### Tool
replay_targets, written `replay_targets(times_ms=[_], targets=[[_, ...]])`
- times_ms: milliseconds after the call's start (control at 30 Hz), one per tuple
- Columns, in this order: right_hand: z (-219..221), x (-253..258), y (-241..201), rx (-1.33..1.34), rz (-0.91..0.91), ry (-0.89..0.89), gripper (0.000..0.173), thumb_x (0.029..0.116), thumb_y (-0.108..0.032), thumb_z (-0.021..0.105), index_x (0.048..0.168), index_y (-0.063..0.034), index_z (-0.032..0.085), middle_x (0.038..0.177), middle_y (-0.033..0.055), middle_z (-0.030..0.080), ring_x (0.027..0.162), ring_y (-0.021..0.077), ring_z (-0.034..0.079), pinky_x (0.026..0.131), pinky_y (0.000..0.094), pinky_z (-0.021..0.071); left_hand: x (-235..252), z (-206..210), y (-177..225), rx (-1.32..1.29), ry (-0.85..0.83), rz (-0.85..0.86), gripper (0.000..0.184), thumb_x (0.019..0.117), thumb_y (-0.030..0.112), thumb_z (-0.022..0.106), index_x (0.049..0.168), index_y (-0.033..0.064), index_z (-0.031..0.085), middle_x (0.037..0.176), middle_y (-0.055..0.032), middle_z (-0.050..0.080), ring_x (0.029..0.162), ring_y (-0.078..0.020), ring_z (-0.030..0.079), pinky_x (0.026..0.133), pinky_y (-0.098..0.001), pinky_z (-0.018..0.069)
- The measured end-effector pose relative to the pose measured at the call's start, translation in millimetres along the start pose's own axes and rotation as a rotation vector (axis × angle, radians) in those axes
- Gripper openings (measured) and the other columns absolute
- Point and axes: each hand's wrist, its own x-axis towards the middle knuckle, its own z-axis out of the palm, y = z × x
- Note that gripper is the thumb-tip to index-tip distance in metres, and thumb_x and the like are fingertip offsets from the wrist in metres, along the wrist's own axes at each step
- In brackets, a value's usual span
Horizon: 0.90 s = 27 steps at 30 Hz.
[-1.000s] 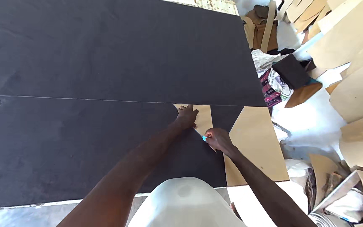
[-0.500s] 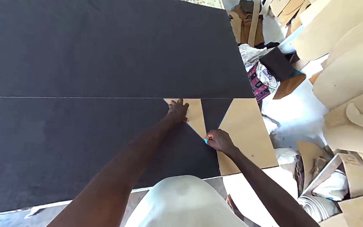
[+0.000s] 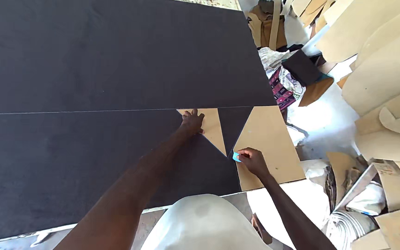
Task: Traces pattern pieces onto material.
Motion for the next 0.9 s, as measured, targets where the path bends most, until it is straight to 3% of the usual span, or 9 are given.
replay_targets(times_ms=[300, 433, 533, 633, 700, 800, 900], targets=[[35.5, 18.4, -17.3, -0.199, -0.228, -0.014, 0.021, 0.0972, -0.015, 0.064, 0.113, -0.0116, 0.078, 0.103, 0.0105, 0.072, 0.092, 0.0255, 0.070, 0.083, 0.0491, 0.0591, -0.7, -1.8, 3.1, 0.007, -0.003, -0.007, 0.083, 0.0799, 0.042, 0.087, 0.148, 0.0135, 0.050, 0.158, -0.0328, 0.030, 0.135, -0.0611, 0.038, 0.099, -0.0763, 0.0410], [27.7, 23.3, -16.3, -0.273, -0.261, -0.104, 0.019, 0.0948, -0.012, 0.063, 0.106, -0.0099, 0.078, 0.098, 0.0109, 0.071, 0.090, 0.0274, 0.070, 0.080, 0.0505, 0.0586, 1.2, -0.9, 2.9, 0.016, -0.002, -0.003, 0.085, 0.0795, 0.045, 0.087, 0.149, 0.0139, 0.050, 0.156, -0.0320, 0.033, 0.134, -0.0603, 0.039, 0.097, -0.0751, 0.0429], [2.8, 20.4, -22.6, -0.270, -0.156, -0.199, 0.018, 0.0924, -0.013, 0.063, 0.099, -0.0100, 0.079, 0.094, 0.0097, 0.071, 0.090, 0.0269, 0.070, 0.079, 0.0526, 0.0569, 0.2, -1.7, 2.3, 0.025, -0.010, -0.011, 0.085, 0.0803, 0.046, 0.086, 0.150, 0.0151, 0.048, 0.157, -0.0309, 0.032, 0.134, -0.0592, 0.040, 0.097, -0.0734, 0.0434], [-23.1, 6.5, -8.0, 0.036, -0.028, -0.006, 0.019, 0.0962, -0.014, 0.068, 0.112, -0.0058, 0.076, 0.103, 0.0105, 0.072, 0.091, 0.0218, 0.071, 0.085, 0.0465, 0.0601, 2.4, 1.3, 0.6, 0.004, 0.010, 0.006, 0.085, 0.0793, 0.046, 0.087, 0.150, 0.0150, 0.049, 0.157, -0.0316, 0.033, 0.134, -0.0596, 0.039, 0.098, -0.0742, 0.0425], [-34.0, -10.8, 14.2, 0.182, 0.052, 0.175, 0.025, 0.0983, -0.015, 0.067, 0.121, -0.0061, 0.073, 0.112, 0.0118, 0.072, 0.094, 0.0226, 0.071, 0.085, 0.0473, 0.0613, 0.3, 2.0, -1.0, 0.008, 0.013, 0.014, 0.084, 0.0798, 0.047, 0.086, 0.149, 0.0145, 0.050, 0.156, -0.0309, 0.034, 0.135, -0.0587, 0.039, 0.101, -0.0740, 0.0411], [-41.1, -44.6, 56.4, 0.313, 0.164, 0.437, 0.022, 0.0998, -0.016, 0.066, 0.117, -0.0039, 0.071, 0.109, 0.0131, 0.072, 0.093, 0.0247, 0.070, 0.083, 0.0492, 0.0594, -2.6, 4.3, -4.8, 0.025, 0.034, 0.028, 0.083, 0.0803, 0.049, 0.085, 0.148, 0.0133, 0.052, 0.155, -0.0314, 0.037, 0.136, -0.0580, 0.039, 0.105, -0.0750, 0.0365], [-43.7, -75.5, 95.1, 0.545, 0.299, 0.668, 0.022, 0.0999, -0.013, 0.065, 0.117, 0.0012, 0.065, 0.102, 0.0159, 0.070, 0.085, 0.0246, 0.069, 0.076, 0.0451, 0.0603, -14.4, 12.2, 12.4, -0.026, 0.122, 0.114, 0.067, 0.0851, 0.028, 0.082, 0.145, 0.0123, 0.056, 0.160, -0.0276, 0.035, 0.145, -0.0560, 0.030, 0.114, -0.0753, 0.0273]])
